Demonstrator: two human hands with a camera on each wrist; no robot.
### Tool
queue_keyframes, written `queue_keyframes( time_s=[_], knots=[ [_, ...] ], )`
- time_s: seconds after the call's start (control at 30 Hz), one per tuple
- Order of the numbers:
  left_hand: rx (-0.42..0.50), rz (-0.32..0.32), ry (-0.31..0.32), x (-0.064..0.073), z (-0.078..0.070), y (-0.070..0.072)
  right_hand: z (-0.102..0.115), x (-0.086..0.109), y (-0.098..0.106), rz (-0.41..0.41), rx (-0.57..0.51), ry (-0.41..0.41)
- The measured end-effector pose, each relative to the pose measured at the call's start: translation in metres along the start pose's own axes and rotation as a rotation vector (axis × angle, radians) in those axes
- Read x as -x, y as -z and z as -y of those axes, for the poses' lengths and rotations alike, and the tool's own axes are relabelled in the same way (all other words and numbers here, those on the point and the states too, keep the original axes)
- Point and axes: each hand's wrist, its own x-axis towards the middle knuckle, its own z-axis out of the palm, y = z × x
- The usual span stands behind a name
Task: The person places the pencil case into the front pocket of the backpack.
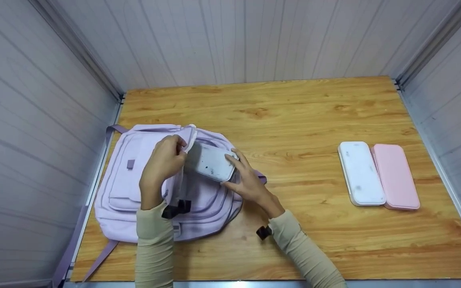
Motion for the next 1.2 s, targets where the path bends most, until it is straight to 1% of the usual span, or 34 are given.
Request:
queue_keyframes(
  time_s=[0.2, 0.53, 0.73, 0.87, 0.97, 1.1, 1.2],
  knots=[
    [-0.014, -0.013, -0.026, 0.001, -0.003, 0.002, -0.002, -0.012, -0.002, 0.06, -0.002, -0.033],
    [-0.026, -0.019, -0.055, -0.001, -0.005, 0.0, -0.004, -0.031, -0.013, 0.17, -0.02, -0.109],
    [-0.019, -0.03, -0.08, 0.0, -0.004, -0.001, -0.005, -0.039, -0.021, 0.206, -0.02, -0.139],
    [-0.009, -0.036, -0.094, 0.0, -0.003, -0.002, -0.004, -0.043, -0.027, 0.207, -0.019, -0.137],
    [-0.004, -0.031, -0.09, 0.001, -0.003, -0.002, -0.003, -0.042, -0.031, 0.196, -0.03, -0.12],
    [0.002, -0.023, -0.076, 0.001, -0.002, -0.001, -0.005, -0.038, -0.035, 0.164, -0.034, -0.082],
    [0.005, -0.018, -0.071, 0.002, -0.001, 0.001, -0.007, -0.037, -0.036, 0.125, -0.026, -0.059]
  ],
)
